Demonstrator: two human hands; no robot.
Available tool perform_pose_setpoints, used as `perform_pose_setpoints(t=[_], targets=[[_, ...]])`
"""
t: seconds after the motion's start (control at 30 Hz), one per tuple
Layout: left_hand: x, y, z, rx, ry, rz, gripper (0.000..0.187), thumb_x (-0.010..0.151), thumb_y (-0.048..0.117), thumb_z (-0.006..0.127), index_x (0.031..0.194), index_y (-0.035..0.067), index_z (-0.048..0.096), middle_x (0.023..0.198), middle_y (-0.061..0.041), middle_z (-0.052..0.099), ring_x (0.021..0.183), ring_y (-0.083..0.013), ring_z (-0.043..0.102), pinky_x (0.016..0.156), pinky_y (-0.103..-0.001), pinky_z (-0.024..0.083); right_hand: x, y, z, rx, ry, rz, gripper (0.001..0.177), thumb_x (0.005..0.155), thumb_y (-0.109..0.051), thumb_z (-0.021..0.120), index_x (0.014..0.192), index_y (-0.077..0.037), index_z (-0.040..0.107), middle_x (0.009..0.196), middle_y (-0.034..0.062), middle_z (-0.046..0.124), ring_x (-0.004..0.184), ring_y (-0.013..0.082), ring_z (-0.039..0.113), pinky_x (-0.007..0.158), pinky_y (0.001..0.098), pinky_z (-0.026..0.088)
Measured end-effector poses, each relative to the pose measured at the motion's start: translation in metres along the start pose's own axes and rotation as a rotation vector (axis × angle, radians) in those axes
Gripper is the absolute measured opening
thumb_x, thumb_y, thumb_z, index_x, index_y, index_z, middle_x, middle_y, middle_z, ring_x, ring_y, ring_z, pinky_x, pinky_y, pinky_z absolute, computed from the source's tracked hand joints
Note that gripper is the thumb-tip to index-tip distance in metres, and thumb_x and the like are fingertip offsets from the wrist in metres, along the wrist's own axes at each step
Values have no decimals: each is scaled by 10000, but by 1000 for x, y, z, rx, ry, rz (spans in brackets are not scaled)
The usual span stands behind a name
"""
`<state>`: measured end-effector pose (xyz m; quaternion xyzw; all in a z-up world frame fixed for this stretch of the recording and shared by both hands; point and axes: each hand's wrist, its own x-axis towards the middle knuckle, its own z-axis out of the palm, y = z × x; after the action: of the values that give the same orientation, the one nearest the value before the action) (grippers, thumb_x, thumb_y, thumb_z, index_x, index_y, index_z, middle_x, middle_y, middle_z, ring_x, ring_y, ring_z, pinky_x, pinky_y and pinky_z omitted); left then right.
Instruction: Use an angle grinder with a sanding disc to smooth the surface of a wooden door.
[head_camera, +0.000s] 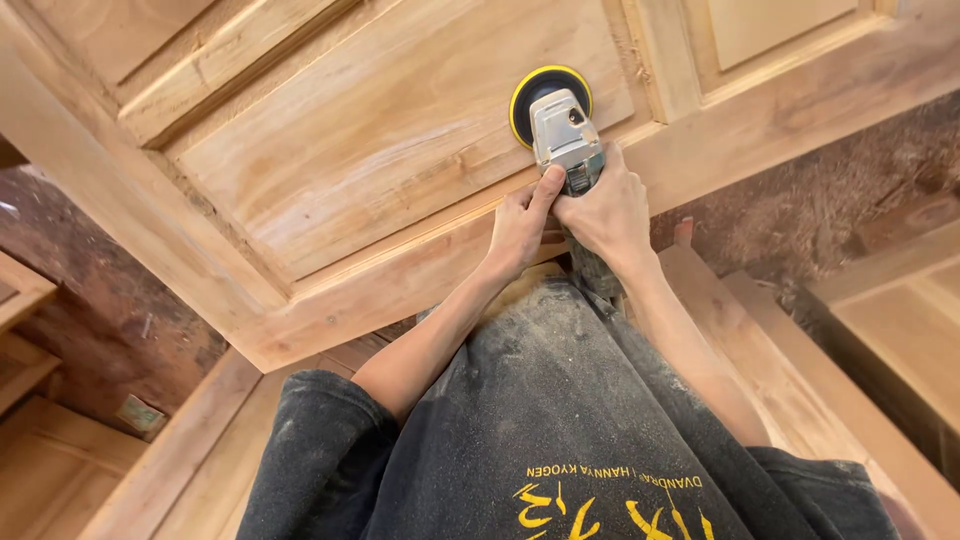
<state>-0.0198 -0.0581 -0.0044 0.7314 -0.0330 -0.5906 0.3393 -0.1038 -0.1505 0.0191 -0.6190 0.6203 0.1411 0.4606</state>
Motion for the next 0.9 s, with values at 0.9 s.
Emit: perform_pose_setpoints(t=[0.9], targets=[[25, 20, 23, -195, -123, -16, 679, 873, 633, 654, 994, -33, 710, 839, -165, 708, 778, -306, 757, 687, -479, 648, 22, 8, -31, 44, 9, 50, 632, 718, -373, 607, 1261, -63, 517, 922, 306, 689, 1002, 538, 679, 832, 638, 519]])
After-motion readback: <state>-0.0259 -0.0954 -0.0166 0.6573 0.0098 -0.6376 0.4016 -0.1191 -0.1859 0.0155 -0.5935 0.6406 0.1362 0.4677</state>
